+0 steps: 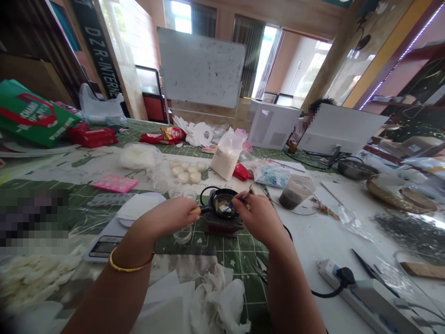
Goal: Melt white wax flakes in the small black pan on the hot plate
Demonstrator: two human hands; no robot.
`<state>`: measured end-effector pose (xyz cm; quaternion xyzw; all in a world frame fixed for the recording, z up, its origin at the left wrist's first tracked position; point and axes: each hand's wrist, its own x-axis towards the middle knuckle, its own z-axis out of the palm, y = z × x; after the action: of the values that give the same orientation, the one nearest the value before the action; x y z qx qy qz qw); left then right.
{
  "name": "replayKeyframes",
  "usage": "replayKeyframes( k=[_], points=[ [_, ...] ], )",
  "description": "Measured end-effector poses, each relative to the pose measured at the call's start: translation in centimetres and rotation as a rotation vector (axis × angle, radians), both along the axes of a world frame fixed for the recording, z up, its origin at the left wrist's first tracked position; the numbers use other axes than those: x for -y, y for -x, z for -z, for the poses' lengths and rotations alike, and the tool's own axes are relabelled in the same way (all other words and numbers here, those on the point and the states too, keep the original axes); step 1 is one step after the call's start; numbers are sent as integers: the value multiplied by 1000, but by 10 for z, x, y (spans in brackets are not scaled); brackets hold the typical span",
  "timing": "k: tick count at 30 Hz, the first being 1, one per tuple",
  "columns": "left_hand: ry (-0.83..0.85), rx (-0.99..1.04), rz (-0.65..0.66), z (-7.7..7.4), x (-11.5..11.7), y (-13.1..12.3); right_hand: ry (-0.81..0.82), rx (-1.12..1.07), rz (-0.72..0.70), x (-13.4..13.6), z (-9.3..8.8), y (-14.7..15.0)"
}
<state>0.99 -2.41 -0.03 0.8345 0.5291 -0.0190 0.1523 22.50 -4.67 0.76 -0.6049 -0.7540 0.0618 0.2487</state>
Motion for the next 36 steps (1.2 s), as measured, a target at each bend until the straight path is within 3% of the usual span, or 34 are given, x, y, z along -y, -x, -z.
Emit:
replayKeyframes(
  k=[8, 14, 20, 26, 32, 36],
  points=[
    [7, 6, 1, 1, 0, 2, -59, 70, 29, -5, 5, 0],
    [16, -4, 15, 0, 0, 2, -113, 125, 175, -8, 4, -12],
    [8, -6, 2, 1, 0, 1, -69, 91, 13, -4, 4, 0],
    [11, 0, 9, 2, -1, 1, -105, 190, 102, -8, 7, -5],
    [11, 8, 10, 1, 0, 2, -16, 172, 12, 1, 1, -5],
    [16, 4, -14, 0, 1, 1, -64, 80, -6, 1, 0, -1]
  ],
)
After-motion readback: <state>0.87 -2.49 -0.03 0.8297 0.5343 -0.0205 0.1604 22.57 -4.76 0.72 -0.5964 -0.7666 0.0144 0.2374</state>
